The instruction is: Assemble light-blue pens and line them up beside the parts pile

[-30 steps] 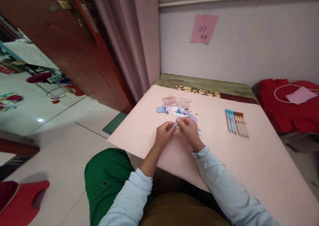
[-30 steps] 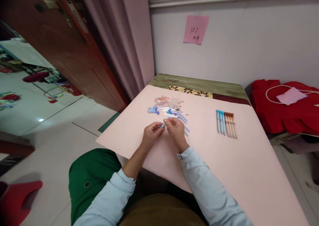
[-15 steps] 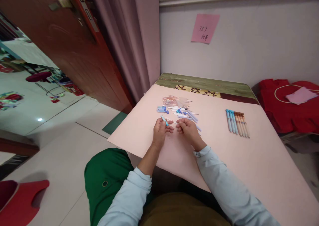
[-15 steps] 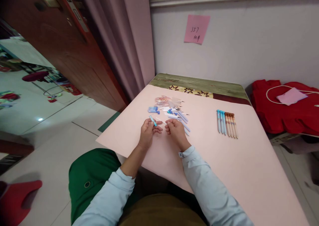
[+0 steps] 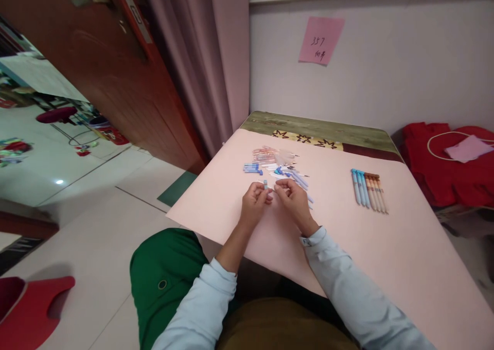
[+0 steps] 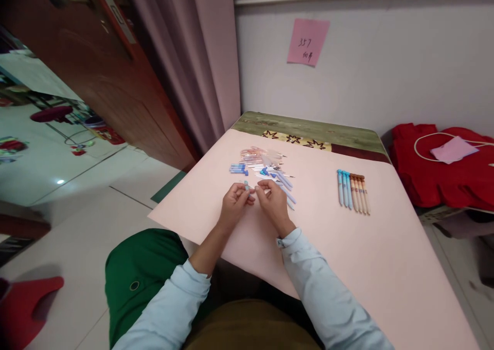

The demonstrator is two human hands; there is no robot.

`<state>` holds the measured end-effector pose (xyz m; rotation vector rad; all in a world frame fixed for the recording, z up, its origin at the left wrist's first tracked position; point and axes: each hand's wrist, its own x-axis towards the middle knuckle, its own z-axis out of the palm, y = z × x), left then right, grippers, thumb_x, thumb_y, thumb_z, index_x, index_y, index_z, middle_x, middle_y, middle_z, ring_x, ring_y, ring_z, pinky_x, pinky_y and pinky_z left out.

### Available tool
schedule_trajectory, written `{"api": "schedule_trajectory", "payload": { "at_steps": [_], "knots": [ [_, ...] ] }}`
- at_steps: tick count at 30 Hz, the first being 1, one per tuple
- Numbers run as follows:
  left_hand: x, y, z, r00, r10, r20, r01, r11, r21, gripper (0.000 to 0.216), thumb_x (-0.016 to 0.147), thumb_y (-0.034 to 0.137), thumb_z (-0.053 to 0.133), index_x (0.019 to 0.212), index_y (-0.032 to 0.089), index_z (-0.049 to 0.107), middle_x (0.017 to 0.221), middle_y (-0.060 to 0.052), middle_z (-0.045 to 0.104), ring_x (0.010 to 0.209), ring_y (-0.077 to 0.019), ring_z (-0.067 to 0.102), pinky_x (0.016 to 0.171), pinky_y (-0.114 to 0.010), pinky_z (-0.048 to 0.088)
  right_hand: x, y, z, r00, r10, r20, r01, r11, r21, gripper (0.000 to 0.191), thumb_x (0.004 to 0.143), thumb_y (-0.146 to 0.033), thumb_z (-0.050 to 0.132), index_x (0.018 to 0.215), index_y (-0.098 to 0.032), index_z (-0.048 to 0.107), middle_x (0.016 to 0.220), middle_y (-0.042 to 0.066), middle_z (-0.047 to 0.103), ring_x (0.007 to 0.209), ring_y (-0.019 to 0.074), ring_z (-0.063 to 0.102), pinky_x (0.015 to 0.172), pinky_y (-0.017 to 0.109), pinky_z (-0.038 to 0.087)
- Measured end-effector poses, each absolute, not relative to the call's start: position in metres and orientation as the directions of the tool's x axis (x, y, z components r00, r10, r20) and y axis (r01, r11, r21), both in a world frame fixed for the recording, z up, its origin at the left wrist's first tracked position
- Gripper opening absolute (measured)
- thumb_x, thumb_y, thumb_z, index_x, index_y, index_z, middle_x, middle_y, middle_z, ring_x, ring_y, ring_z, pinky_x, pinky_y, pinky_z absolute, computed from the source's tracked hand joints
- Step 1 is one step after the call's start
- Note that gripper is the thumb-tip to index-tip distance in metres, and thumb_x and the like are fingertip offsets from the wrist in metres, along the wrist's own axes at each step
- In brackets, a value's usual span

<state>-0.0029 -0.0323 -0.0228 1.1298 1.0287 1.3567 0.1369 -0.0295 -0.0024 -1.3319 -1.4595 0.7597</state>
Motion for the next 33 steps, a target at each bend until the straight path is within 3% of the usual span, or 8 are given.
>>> {"api": "schedule_trajectory", "payload": {
  "at_steps": [7,9,13,19,24,27,30,33],
  "knots": [
    [-0.002,-0.034,-0.025,0.056,0.99,0.127,-0.094,-0.122,0.988,0.024,0.083,0.04,0.065,0.093,0.019,0.059,0.081,-0.002,0.067,0.069,-0.0122,0.062,0.069,-0.026,0.051,0.138,-0.03,0.003,-0.064,0.997,0.048,-0.081,0.043,-0.996,0.044,0.084,-0.034,0.051,0.126,-0.024,0.058,0.118,0.007,0.062,0.066,0.0112,0.057,0.055,0.025,0.044],
    [-0.002,-0.035,-0.024,0.073,0.988,0.139,-0.085,-0.132,0.988,0.023,0.083,0.04,0.064,0.093,0.019,0.062,0.08,-0.002,0.067,0.069,-0.0123,0.06,0.067,-0.026,0.049,0.138,-0.03,0.006,-0.085,0.996,0.015,-0.102,0.006,-0.995,0.042,0.084,-0.037,0.051,0.122,-0.023,0.062,0.106,0.006,0.065,0.063,0.0112,0.055,0.053,0.024,0.041],
    [-0.003,-0.036,-0.022,0.077,0.985,0.152,-0.036,-0.15,0.988,0.021,0.082,0.039,0.066,0.09,0.02,0.065,0.073,0.001,0.063,0.062,-0.0116,0.056,0.061,-0.024,0.046,0.135,-0.032,0.01,-0.003,0.999,0.037,-0.02,0.037,-0.999,0.034,0.08,-0.05,0.063,0.09,-0.018,0.069,0.066,0.0,0.058,0.056,0.0123,0.047,0.054,0.026,0.038],
    [-0.003,-0.035,-0.024,0.082,0.987,0.14,-0.005,-0.14,0.99,0.02,0.083,0.039,0.064,0.088,0.02,0.062,0.073,0.0,0.064,0.063,-0.0122,0.059,0.06,-0.024,0.048,0.142,-0.029,0.012,0.259,0.955,0.147,0.065,0.134,-0.989,0.031,0.082,-0.05,0.06,0.084,-0.02,0.066,0.062,-0.001,0.056,0.057,0.0142,0.047,0.058,0.027,0.038],
    [-0.002,-0.033,-0.025,0.003,0.997,0.078,-0.121,-0.077,0.99,0.026,0.085,0.042,0.061,0.091,0.019,0.052,0.087,-0.005,0.07,0.064,-0.0137,0.065,0.062,-0.029,0.055,0.16,-0.024,0.008,0.225,0.949,0.221,0.65,0.023,-0.76,0.015,0.078,-0.034,0.063,0.071,-0.022,0.069,0.075,0.004,0.067,0.067,0.0186,0.054,0.063,0.029,0.034],
    [-0.003,-0.033,-0.023,-0.003,0.997,0.071,-0.151,-0.071,0.986,0.03,0.085,0.044,0.06,0.095,0.018,0.05,0.094,-0.009,0.071,0.069,-0.0149,0.067,0.065,-0.031,0.056,0.164,-0.023,0.004,0.193,0.961,0.197,0.808,-0.042,-0.588,0.012,0.076,-0.024,0.06,0.069,-0.022,0.069,0.075,0.006,0.067,0.068,0.0194,0.055,0.061,0.03,0.03],
    [-0.004,-0.033,-0.021,0.016,0.997,0.073,-0.166,-0.069,0.984,0.029,0.084,0.044,0.062,0.095,0.018,0.052,0.097,-0.01,0.071,0.072,-0.0145,0.066,0.067,-0.03,0.054,0.16,-0.024,0.006,0.173,0.959,0.224,0.774,0.008,-0.633,0.012,0.076,-0.027,0.062,0.083,-0.023,0.071,0.077,0.005,0.067,0.07,0.0196,0.056,0.061,0.029,0.031],
    [-0.006,-0.032,-0.021,0.0,0.995,0.096,-0.181,-0.095,0.979,0.025,0.081,0.039,0.067,0.09,0.018,0.058,0.092,-0.006,0.07,0.074,-0.0128,0.063,0.071,-0.027,0.051,0.155,-0.026,0.012,0.112,0.976,0.185,0.509,0.103,-0.854,0.02,0.078,-0.042,0.065,0.076,-0.022,0.065,0.068,0.002,0.061,0.063,0.0166,0.051,0.058,0.027,0.034]
  ]
}}
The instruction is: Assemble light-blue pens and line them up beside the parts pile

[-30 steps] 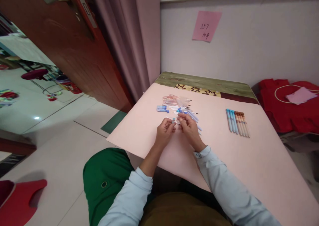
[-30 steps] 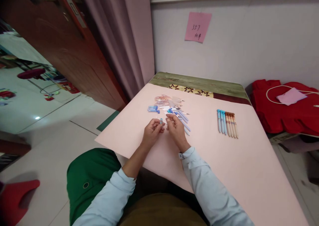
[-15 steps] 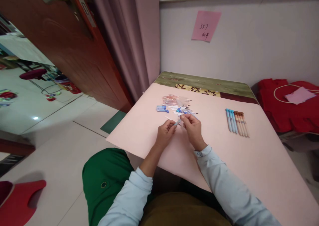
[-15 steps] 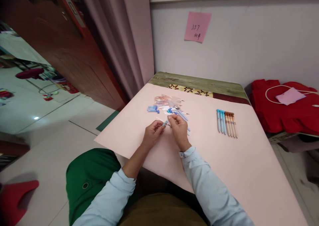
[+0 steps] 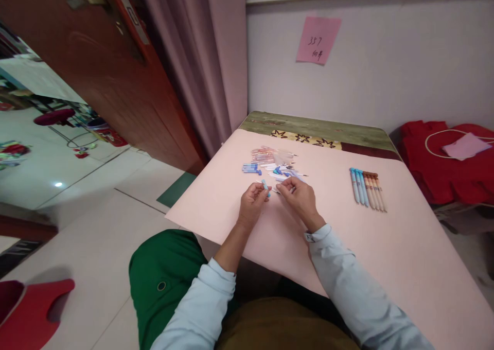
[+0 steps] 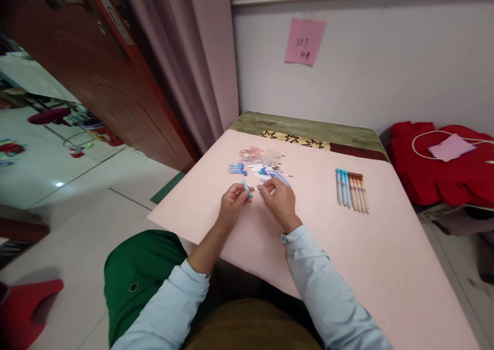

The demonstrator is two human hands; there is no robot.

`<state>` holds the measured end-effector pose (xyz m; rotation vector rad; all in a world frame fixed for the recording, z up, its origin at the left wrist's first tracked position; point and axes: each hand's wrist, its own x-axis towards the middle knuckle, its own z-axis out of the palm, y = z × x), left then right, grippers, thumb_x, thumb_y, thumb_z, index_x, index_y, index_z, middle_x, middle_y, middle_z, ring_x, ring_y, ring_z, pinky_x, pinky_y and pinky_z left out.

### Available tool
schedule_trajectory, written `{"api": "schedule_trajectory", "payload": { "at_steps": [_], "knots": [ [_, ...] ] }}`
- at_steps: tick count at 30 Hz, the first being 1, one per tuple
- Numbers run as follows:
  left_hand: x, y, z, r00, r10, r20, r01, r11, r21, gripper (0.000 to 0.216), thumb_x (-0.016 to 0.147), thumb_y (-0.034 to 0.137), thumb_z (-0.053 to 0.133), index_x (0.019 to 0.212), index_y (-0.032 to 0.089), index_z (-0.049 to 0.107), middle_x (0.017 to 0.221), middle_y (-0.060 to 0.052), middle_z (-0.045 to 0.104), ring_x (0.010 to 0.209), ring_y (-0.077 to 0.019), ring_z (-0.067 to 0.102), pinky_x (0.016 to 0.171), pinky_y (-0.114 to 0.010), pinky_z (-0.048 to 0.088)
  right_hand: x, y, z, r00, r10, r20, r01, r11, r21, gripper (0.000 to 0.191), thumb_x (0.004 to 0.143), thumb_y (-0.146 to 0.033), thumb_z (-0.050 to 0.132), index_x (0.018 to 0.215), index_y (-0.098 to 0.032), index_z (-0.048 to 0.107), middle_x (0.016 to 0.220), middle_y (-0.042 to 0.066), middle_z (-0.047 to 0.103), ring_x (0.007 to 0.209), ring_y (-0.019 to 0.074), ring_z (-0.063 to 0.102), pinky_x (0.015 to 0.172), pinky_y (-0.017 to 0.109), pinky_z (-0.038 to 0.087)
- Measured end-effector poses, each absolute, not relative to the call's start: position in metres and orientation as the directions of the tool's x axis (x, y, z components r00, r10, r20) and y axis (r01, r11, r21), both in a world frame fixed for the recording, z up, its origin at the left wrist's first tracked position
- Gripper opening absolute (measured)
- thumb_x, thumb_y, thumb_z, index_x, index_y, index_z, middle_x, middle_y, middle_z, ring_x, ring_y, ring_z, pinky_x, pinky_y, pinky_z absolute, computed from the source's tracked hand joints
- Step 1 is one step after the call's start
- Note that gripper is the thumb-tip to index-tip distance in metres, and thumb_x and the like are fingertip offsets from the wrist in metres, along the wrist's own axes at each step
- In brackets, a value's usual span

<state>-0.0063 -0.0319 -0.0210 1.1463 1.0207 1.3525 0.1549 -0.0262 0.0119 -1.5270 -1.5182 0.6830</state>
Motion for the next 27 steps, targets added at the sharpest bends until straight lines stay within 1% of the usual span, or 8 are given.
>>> {"api": "schedule_trajectory", "payload": {
  "at_steps": [3,6,9,12,15,19,23,27],
  "knots": [
    [-0.0088,-0.0306,-0.0219,-0.028,0.994,0.104,-0.172,-0.107,0.979,0.02,0.078,0.035,0.07,0.086,0.018,0.063,0.079,-0.001,0.065,0.068,-0.0107,0.057,0.068,-0.024,0.047,0.1494,-0.029,0.0166,-0.09,0.996,0.016,0.126,0.027,-0.992,0.038,0.078,-0.05,0.063,0.058,-0.021,0.05,0.053,-0.003,0.045,0.05,0.0112,0.037,0.05,0.025,0.029],
    [-0.0101,-0.0301,-0.0228,0.006,0.996,0.093,-0.154,-0.091,0.984,0.019,0.077,0.034,0.071,0.084,0.017,0.066,0.075,-0.001,0.063,0.065,-0.0111,0.054,0.064,-0.024,0.045,0.1455,-0.0309,0.0187,-0.221,0.973,-0.068,-0.018,-0.074,-0.997,0.042,0.076,-0.052,0.065,0.055,-0.021,0.046,0.049,-0.005,0.036,0.046,0.0085,0.026,0.045,0.025,0.02],
    [-0.01,-0.0301,-0.0229,0.014,0.996,0.085,-0.143,-0.083,0.986,0.02,0.076,0.035,0.071,0.084,0.017,0.067,0.073,-0.001,0.063,0.063,-0.0115,0.054,0.062,-0.024,0.044,0.1442,-0.0312,0.0192,-0.226,0.973,-0.054,-0.051,-0.067,-0.996,0.041,0.076,-0.055,0.064,0.06,-0.021,0.05,0.05,-0.006,0.035,0.047,0.0084,0.025,0.046,0.025,0.017],
    [-0.0096,-0.0298,-0.023,-0.009,0.996,0.085,-0.15,-0.086,0.985,0.02,0.074,0.035,0.073,0.082,0.017,0.066,0.072,0.0,0.063,0.062,-0.0113,0.053,0.062,-0.024,0.044,0.145,-0.0307,0.0178,-0.21,0.976,-0.063,-0.071,-0.08,-0.994,0.042,0.072,-0.054,0.07,0.059,-0.021,0.047,0.049,-0.007,0.036,0.047,0.0078,0.024,0.047,0.025,0.017],
    [-0.0097,-0.0294,-0.0236,-0.042,0.994,0.099,-0.169,-0.105,0.98,0.02,0.074,0.034,0.073,0.082,0.018,0.066,0.074,0.0,0.063,0.063,-0.011,0.053,0.063,-0.024,0.044,0.1461,-0.0308,0.0157,-0.256,0.961,-0.103,-0.042,-0.117,-0.992,0.041,0.073,-0.052,0.07,0.058,-0.021,0.047,0.049,-0.007,0.037,0.047,0.0077,0.025,0.047,0.025,0.017],
    [-0.01,-0.029,-0.0247,-0.093,0.991,0.095,-0.183,-0.111,0.977,0.022,0.073,0.035,0.073,0.085,0.018,0.067,0.075,-0.001,0.064,0.064,-0.0115,0.054,0.062,-0.024,0.044,0.1462,-0.0319,0.0145,-0.256,0.963,-0.086,-0.042,-0.1,-0.994,0.04,0.071,-0.052,0.071,0.06,-0.02,0.049,0.051,-0.007,0.037,0.047,0.0074,0.025,0.046,0.025,0.016],
    [-0.0105,-0.0287,-0.0256,-0.1,0.991,0.085,-0.184,-0.102,0.978,0.021,0.073,0.034,0.073,0.084,0.018,0.066,0.074,0.0,0.064,0.063,-0.0108,0.054,0.063,-0.024,0.044,0.1453,-0.0332,0.0149,-0.315,0.94,-0.134,-0.03,-0.151,-0.988,0.041,0.07,-0.052,0.072,0.059,-0.02,0.048,0.05,-0.008,0.035,0.046,0.007,0.024,0.045,0.025,0.015],
    [-0.0114,-0.0285,-0.0271,-0.102,0.992,0.075,-0.181,-0.092,0.979,0.021,0.074,0.035,0.073,0.083,0.018,0.066,0.072,0.001,0.062,0.06,-0.0098,0.051,0.06,-0.023,0.042,0.1446,-0.0337,0.0136,-0.321,0.939,-0.123,-0.019,-0.137,-0.99,0.04,0.07,-0.052,0.072,0.061,-0.02,0.049,0.051,-0.007,0.037,0.047,0.007,0.025,0.046,0.024,0.015]
  ]
}}
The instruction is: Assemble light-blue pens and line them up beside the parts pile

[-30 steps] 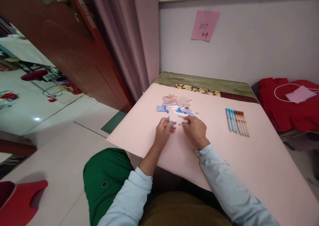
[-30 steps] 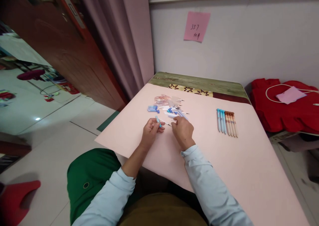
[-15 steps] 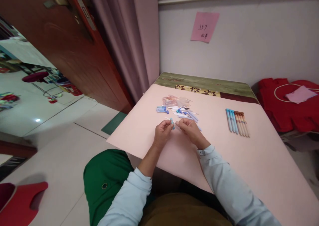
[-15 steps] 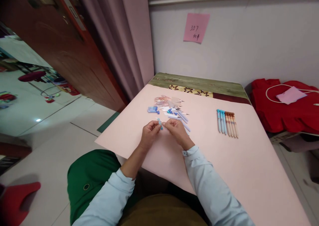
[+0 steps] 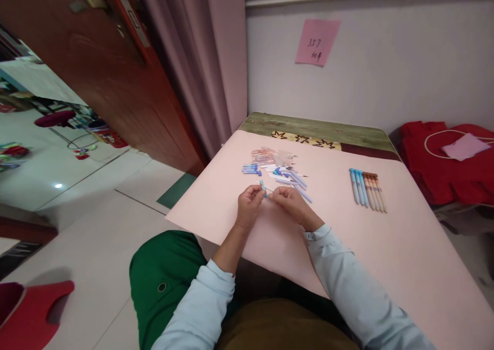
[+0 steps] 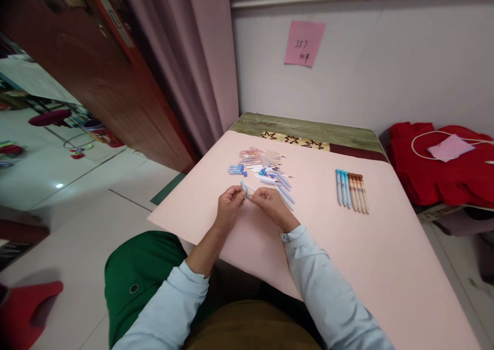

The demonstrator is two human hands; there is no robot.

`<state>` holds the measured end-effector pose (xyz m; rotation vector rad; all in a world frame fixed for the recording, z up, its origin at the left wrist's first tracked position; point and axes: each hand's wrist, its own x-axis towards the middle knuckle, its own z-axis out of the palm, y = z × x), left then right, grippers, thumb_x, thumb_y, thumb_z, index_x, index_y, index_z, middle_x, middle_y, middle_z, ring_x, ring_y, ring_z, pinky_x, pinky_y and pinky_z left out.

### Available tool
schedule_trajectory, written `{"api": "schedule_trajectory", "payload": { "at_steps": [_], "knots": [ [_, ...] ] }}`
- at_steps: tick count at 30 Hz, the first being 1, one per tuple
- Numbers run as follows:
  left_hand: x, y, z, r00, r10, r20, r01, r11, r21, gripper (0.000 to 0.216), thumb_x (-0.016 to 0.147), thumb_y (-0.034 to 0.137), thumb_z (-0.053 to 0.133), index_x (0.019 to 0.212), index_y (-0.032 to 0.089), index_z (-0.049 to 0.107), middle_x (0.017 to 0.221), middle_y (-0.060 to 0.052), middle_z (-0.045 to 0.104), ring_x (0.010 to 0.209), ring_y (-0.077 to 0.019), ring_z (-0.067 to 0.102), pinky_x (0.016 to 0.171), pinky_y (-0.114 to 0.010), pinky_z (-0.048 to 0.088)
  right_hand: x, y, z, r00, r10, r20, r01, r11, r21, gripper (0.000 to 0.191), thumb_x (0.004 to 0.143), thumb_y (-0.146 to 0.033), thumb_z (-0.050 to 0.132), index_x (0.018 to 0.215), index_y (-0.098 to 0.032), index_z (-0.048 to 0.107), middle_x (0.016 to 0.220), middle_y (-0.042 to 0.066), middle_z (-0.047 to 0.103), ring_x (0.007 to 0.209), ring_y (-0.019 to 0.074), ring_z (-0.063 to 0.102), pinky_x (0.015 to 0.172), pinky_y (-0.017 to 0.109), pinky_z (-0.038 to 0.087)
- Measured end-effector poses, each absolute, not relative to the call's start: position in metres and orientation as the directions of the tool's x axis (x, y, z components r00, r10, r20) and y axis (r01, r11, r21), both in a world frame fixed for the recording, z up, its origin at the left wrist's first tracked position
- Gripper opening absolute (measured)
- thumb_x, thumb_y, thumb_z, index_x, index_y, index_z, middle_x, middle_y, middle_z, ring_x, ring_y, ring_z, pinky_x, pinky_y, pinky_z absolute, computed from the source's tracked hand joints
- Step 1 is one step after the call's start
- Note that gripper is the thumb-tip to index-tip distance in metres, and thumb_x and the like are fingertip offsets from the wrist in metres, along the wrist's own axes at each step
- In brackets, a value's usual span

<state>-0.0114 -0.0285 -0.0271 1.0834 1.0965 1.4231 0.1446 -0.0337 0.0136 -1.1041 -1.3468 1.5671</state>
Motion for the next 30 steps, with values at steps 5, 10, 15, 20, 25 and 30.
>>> {"api": "schedule_trajectory", "payload": {
  "at_steps": [5,10,15,20,25,30],
  "knots": [
    [-0.012,-0.028,-0.028,-0.09,0.994,0.067,-0.2,-0.084,0.976,0.022,0.075,0.036,0.072,0.085,0.018,0.065,0.071,0.001,0.061,0.058,-0.0087,0.049,0.057,-0.022,0.041,0.143,-0.033,0.011,-0.299,0.946,-0.127,-0.01,-0.136,-0.991,0.041,0.076,-0.054,0.066,0.06,-0.021,0.048,0.051,-0.007,0.038,0.045,0.0074,0.026,0.045,0.025,0.015],
    [-0.01,-0.029,-0.025,-0.067,0.993,0.097,-0.172,-0.107,0.979,0.022,0.074,0.036,0.074,0.083,0.018,0.065,0.074,0.0,0.063,0.063,-0.0106,0.054,0.062,-0.024,0.044,0.141,-0.033,0.013,-0.201,0.979,-0.04,-0.046,-0.05,-0.998,0.036,0.077,-0.054,0.066,0.069,-0.02,0.055,0.053,-0.006,0.041,0.048,0.0089,0.031,0.047,0.024,0.023],
    [-0.005,-0.035,-0.018,-0.007,0.987,0.158,-0.053,-0.158,0.986,0.02,0.076,0.036,0.072,0.083,0.019,0.065,0.074,0.0,0.063,0.065,-0.0116,0.055,0.066,-0.025,0.045,0.141,-0.03,0.012,-0.05,0.994,0.099,0.002,0.099,-0.995,0.035,0.074,-0.049,0.07,0.097,-0.022,0.066,0.071,-0.002,0.057,0.054,0.0105,0.042,0.053,0.025,0.034],
    [-0.002,-0.037,-0.018,0.056,0.976,0.209,0.005,-0.209,0.978,0.02,0.08,0.036,0.068,0.088,0.018,0.065,0.08,-0.002,0.066,0.073,-0.014,0.061,0.071,-0.026,0.048,0.14,-0.028,0.008,0.037,0.987,0.155,0.058,0.153,-0.987,0.029,0.072,-0.044,0.074,0.088,-0.02,0.07,0.07,0.0,0.061,0.059,0.0121,0.051,0.058,0.026,0.043],
    [-0.006,-0.034,-0.022,-0.069,0.977,0.203,-0.115,-0.21,0.971,0.029,0.076,0.031,0.073,0.098,0.019,0.06,0.082,-0.001,0.064,0.071,-0.0117,0.062,0.07,-0.026,0.051,0.139,-0.024,0.001,0.001,0.994,-0.106,-0.362,-0.099,-0.927,0.031,0.069,-0.042,0.079,0.082,-0.018,0.064,0.066,-0.002,0.062,0.059,0.01,0.057,0.058,0.022,0.049],
    [-0.003,-0.043,-0.016,-0.085,0.955,0.284,-0.066,-0.29,0.955,0.031,0.076,0.029,0.074,0.101,0.018,0.06,0.088,-0.004,0.068,0.08,-0.0155,0.067,0.077,-0.03,0.054,0.137,-0.021,-0.007,-0.243,0.934,-0.263,-0.579,-0.357,-0.733,0.021,0.072,-0.028,0.08,0.082,-0.018,0.065,0.07,-0.001,0.065,0.062,0.007,0.061,0.058,0.015,0.052]
  ]
}}
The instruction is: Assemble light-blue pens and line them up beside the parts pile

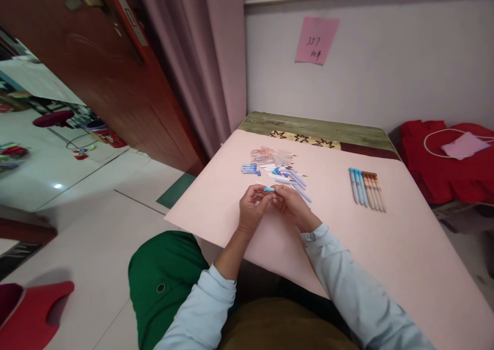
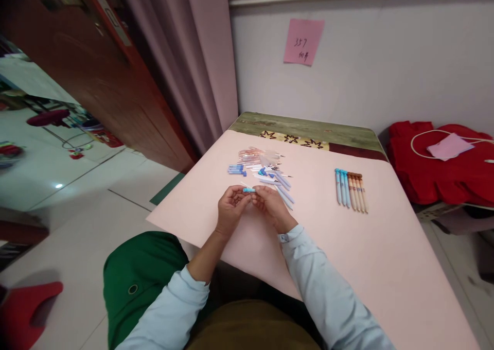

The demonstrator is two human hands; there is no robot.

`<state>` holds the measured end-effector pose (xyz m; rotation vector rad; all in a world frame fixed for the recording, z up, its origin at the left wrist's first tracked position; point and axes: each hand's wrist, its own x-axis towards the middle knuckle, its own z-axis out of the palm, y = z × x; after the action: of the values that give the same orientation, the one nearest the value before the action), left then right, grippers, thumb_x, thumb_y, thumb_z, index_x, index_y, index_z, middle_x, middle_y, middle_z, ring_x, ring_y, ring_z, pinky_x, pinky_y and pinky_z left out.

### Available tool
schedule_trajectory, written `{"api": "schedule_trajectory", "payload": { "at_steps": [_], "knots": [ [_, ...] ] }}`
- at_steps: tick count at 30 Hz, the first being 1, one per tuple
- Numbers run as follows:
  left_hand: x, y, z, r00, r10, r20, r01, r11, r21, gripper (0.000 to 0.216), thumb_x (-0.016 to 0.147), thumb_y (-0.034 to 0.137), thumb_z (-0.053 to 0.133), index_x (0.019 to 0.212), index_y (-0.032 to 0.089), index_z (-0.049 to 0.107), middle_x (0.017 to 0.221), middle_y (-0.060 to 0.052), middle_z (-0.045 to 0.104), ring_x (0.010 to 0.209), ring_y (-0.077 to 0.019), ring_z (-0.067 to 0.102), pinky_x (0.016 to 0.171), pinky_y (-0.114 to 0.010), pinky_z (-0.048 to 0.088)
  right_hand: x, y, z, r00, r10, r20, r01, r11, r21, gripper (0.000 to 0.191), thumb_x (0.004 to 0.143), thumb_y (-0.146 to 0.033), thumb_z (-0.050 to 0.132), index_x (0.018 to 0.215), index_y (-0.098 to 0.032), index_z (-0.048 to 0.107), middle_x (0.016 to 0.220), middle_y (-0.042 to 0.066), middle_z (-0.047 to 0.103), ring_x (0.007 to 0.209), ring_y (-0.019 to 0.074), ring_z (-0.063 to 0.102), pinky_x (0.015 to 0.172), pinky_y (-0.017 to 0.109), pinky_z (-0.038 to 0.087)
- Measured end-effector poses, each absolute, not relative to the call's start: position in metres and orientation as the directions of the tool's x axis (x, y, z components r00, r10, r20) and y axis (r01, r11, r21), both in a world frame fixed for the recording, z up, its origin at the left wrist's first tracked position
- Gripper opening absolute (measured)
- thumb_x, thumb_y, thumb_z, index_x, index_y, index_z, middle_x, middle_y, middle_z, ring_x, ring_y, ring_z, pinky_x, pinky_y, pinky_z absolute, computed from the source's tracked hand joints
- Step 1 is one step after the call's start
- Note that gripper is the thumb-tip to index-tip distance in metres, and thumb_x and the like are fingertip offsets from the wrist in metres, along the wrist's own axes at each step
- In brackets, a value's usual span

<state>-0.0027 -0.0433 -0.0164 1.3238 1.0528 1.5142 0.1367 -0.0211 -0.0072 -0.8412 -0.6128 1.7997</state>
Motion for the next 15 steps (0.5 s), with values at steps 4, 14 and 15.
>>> {"api": "schedule_trajectory", "payload": {
  "at_steps": [4,14,15],
  "knots": [
    [0.004,-0.05,-0.008,-0.144,0.933,0.331,0.031,-0.33,0.943,0.035,0.076,0.029,0.074,0.107,0.019,0.062,0.089,-0.004,0.068,0.076,-0.0148,0.067,0.076,-0.03,0.055,0.134,-0.02,-0.009,-0.308,0.899,-0.312,-0.669,-0.438,-0.601,0.011,0.076,-0.019,0.074,0.082,-0.017,0.065,0.069,-0.002,0.065,0.055,0.0054,0.057,0.048,0.012,0.049],
    [0.01,-0.031,-0.006,-0.165,0.98,0.113,-0.111,-0.133,0.985,0.022,0.075,0.031,0.072,0.09,0.018,0.062,0.065,0.003,0.062,0.055,-0.0095,0.058,0.057,-0.022,0.048,0.14,-0.019,0.0,-0.148,0.959,-0.242,-0.572,-0.283,-0.77,0.024,0.074,-0.034,0.076,0.089,-0.017,0.07,0.067,-0.004,0.059,0.052,0.003,0.047,0.045,0.013,0.038],
    [0.01,-0.029,-0.009,-0.145,0.985,0.098,-0.131,-0.117,0.984,0.022,0.074,0.031,0.072,0.088,0.017,0.061,0.068,0.002,0.063,0.056,-0.0094,0.058,0.057,-0.022,0.048,0.142,-0.018,0.002,-0.133,0.964,-0.231,-0.563,-0.265,-0.783,0.026,0.074,-0.033,0.075,0.093,-0.016,0.071,0.068,-0.004,0.06,0.053,0.0033,0.048,0.047,0.013,0.039]
  ]
}}
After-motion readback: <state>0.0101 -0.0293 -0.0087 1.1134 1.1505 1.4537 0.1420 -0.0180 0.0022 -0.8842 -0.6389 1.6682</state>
